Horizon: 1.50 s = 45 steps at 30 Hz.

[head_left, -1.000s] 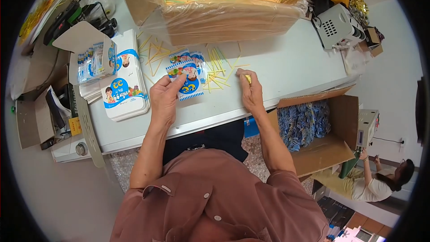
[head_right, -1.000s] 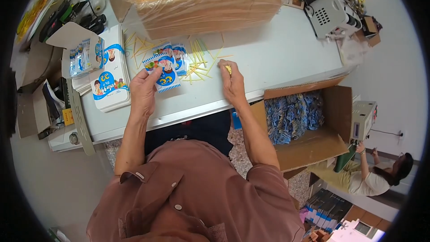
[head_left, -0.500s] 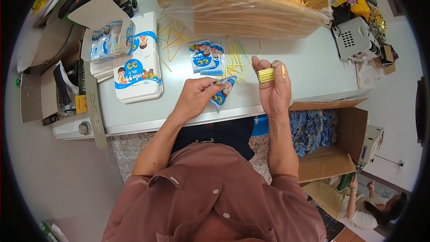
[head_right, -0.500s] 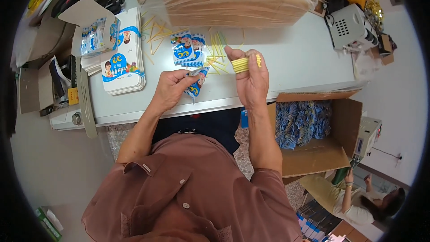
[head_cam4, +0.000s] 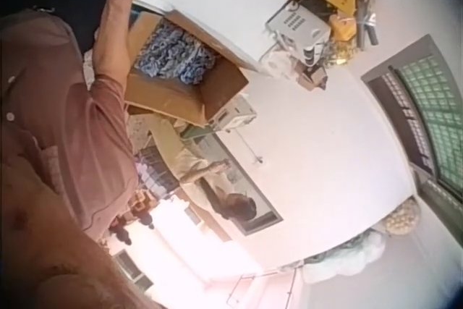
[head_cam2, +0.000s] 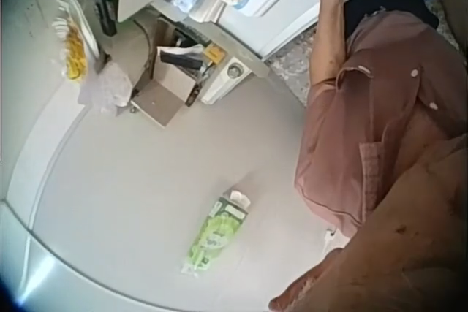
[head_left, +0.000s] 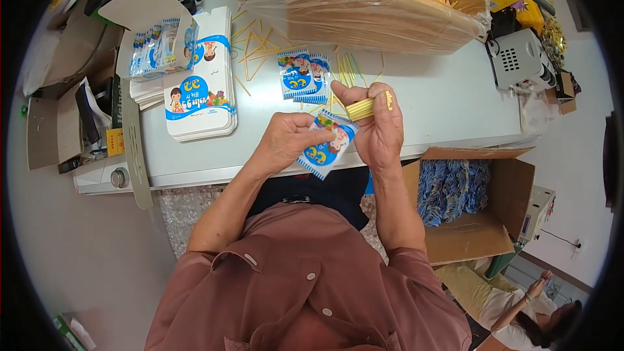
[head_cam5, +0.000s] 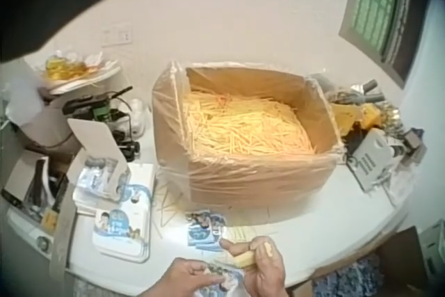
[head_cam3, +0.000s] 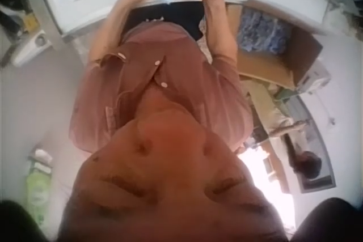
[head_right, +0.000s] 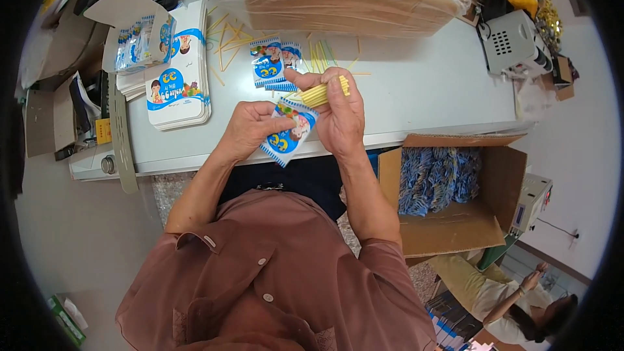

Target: Packing small blue sachets into cardboard boxes and adding yellow shredded paper as filler.

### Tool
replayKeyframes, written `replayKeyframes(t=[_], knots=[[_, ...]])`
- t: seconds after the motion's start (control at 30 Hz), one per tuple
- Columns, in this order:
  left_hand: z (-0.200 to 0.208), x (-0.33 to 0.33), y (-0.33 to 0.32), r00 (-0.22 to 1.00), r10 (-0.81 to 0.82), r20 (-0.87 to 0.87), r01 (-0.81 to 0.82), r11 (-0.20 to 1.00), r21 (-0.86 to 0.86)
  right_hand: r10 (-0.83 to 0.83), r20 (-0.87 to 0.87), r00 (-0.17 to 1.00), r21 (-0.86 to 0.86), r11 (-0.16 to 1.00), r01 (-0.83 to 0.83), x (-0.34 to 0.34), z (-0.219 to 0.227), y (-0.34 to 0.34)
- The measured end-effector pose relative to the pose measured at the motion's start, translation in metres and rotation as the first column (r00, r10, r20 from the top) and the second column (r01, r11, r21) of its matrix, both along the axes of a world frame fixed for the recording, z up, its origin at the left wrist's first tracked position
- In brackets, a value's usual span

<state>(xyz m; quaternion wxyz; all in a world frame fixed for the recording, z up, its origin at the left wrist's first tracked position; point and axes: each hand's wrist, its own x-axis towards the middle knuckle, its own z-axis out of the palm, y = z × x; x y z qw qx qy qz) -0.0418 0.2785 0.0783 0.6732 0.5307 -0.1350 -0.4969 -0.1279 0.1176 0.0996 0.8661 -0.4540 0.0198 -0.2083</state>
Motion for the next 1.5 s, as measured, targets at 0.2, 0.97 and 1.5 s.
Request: replayKeyframes(t=[0.2, 0.97, 1.5], knots=[[-0.026, -0.011, 0.008, 0.956, 0.277, 0.091, -0.282, 0.959, 0.041, -0.099, -0.024, 0.995, 0.110, 0.989, 0.101, -0.002, -0.024, -0.009], [-0.007, -0.021, 0.033, 0.990, 0.057, 0.130, -0.078, 0.985, 0.155, -0.007, 0.006, 1.000, 0.068, 0.998, 0.006, -0.003, -0.016, 0.005], [-0.007, -0.018, 0.032, 0.980, -0.102, 0.169, 0.085, 0.991, 0.106, 0.045, -0.130, 0.990, 0.014, 0.999, -0.044, -0.004, -0.012, 0.027]])
